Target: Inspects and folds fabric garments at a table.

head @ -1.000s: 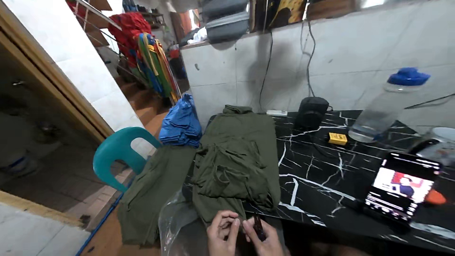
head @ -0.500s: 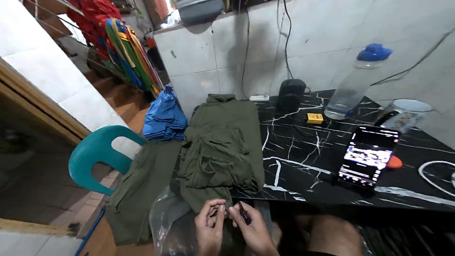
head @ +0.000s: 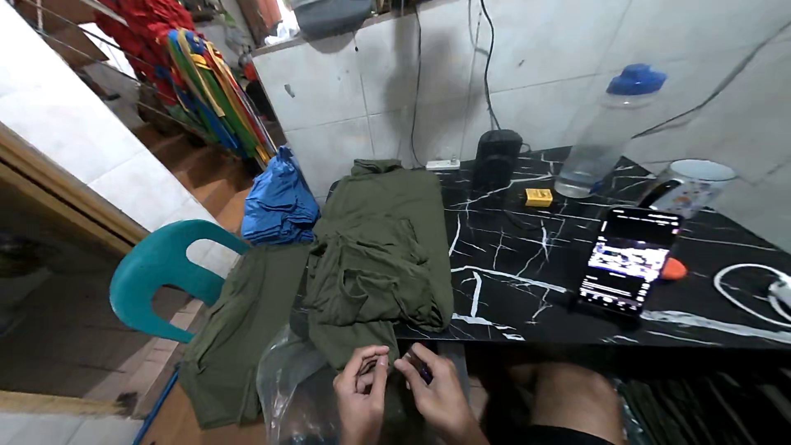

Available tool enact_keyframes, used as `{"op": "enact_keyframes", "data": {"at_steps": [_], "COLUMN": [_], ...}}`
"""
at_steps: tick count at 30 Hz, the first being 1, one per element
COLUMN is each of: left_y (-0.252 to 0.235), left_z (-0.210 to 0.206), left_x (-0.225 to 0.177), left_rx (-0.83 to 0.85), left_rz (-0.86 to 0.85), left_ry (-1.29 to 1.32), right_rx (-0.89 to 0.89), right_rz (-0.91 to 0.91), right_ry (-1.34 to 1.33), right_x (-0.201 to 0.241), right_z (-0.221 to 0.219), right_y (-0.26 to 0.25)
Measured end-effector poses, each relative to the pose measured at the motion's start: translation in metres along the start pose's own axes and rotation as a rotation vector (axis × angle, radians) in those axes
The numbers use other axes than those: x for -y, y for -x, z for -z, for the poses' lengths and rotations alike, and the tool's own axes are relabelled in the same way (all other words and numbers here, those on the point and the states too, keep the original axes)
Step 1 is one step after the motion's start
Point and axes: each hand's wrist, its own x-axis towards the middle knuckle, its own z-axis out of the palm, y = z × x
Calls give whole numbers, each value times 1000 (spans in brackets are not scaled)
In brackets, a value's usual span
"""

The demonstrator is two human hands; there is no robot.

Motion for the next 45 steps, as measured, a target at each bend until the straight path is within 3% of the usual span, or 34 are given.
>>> {"op": "enact_keyframes", "data": {"at_steps": [4, 8, 14, 17, 20, 26, 29, 32, 41, 45], "left_y": [-3, 0, -1, -2, -4, -9, -12, -10, -11, -9], "left_z": [1, 1, 5, 5, 5, 14, 17, 18, 26, 25], "left_x": [-2, -3, 4, 11, 19, 15, 16, 18, 26, 25], "left_rx": [14, 108, 260, 242, 78, -48, -71, -25, 131, 136], "left_rz": [-10, 1, -91, -214, -276, -45, 78, 129, -44, -39], "left_ry": [6, -5, -209, -403, -319, 63, 229, 331, 234, 237], "right_rx": [114, 113, 185, 190, 183, 86, 88, 109, 139, 33], "right_rz": [-108, -137, -201, -91, 0, -45, 25, 100, 135, 233], "right_ry": [-96, -134, -501, -369, -266, 53, 106, 102, 43, 104], "right_x": [1, 1, 7, 5, 5, 3, -1, -4, -3, -5], "right_z": [4, 1, 8, 8, 10, 18, 17, 11, 5, 1], "right_y": [-3, -4, -5, -4, -3, -4, -4, -2, -2, -3]}}
